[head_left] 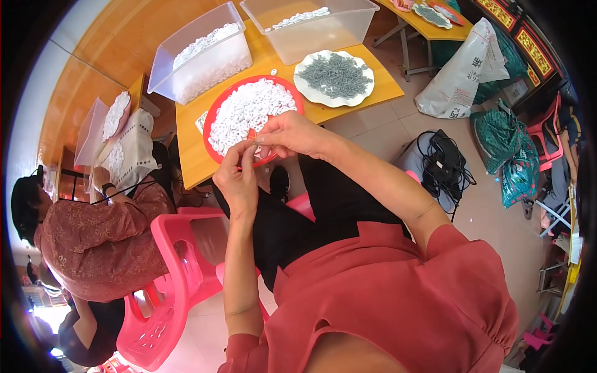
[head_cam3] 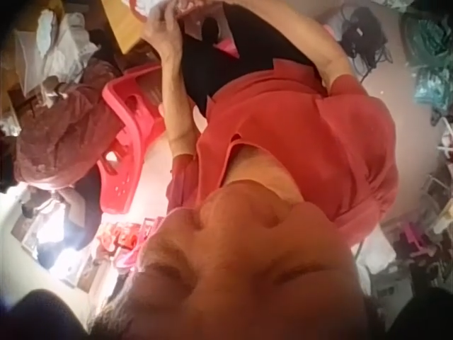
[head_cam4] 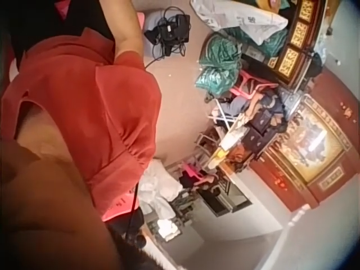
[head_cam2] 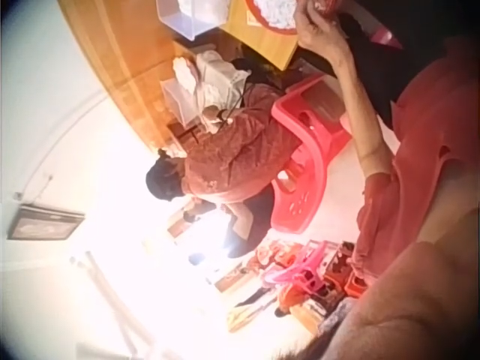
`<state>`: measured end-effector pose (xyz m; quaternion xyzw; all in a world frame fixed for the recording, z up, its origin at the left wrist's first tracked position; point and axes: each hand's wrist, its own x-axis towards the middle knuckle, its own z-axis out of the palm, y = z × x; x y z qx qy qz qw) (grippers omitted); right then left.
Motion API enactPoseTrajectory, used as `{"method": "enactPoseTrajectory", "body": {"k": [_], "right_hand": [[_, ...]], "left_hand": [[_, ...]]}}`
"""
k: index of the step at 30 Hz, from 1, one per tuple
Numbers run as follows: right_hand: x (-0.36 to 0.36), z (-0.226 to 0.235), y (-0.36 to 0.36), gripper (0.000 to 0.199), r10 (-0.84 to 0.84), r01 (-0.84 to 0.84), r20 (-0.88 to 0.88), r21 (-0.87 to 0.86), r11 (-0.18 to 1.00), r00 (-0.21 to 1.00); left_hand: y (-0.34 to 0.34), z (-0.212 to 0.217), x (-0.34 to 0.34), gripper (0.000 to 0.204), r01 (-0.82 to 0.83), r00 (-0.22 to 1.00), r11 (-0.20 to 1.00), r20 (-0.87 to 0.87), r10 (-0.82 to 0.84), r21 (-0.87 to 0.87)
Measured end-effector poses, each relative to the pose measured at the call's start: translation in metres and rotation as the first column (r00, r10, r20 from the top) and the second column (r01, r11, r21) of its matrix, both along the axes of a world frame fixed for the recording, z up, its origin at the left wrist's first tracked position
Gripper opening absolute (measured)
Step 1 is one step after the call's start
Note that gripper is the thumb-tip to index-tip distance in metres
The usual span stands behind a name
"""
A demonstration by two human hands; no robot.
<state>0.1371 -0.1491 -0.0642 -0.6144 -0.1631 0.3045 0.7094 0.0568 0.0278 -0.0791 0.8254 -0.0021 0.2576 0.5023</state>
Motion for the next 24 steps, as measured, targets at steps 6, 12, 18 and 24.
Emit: {"method": "enactPoseTrajectory", "body": {"k": [6, 12, 18, 24], "right_hand": [[-0.003, -0.009, 0.0, 0.018, 0.003, -0.003, 0.021, -0.02, 1.0, 1.0], [-0.016, 0.0, 0.002, 0.02, -0.122, 0.195, 0.442, -0.122, 0.973, 0.889], [0.011, -0.013, -0.007, 0.027, -0.419, 0.454, 0.377, -0.005, 0.891, 0.826], [0.03, -0.019, -0.014, 0.032, -0.423, 0.47, 0.372, -0.041, 0.882, 0.826]], "left_hand": [[-0.005, 0.0, -0.007, 0.009, -0.017, 1.0, 0.996, 0.001, 0.017, 0.085], [0.001, -0.009, -0.006, 0.023, 0.016, 0.987, 0.995, -0.155, -0.031, -0.103], [0.013, -0.008, 0.009, 0.029, -0.097, 0.978, 0.99, -0.173, 0.114, 0.102], [-0.002, 0.005, 0.036, 0.022, -0.044, 0.969, 0.977, -0.228, 0.091, 0.207]]}}
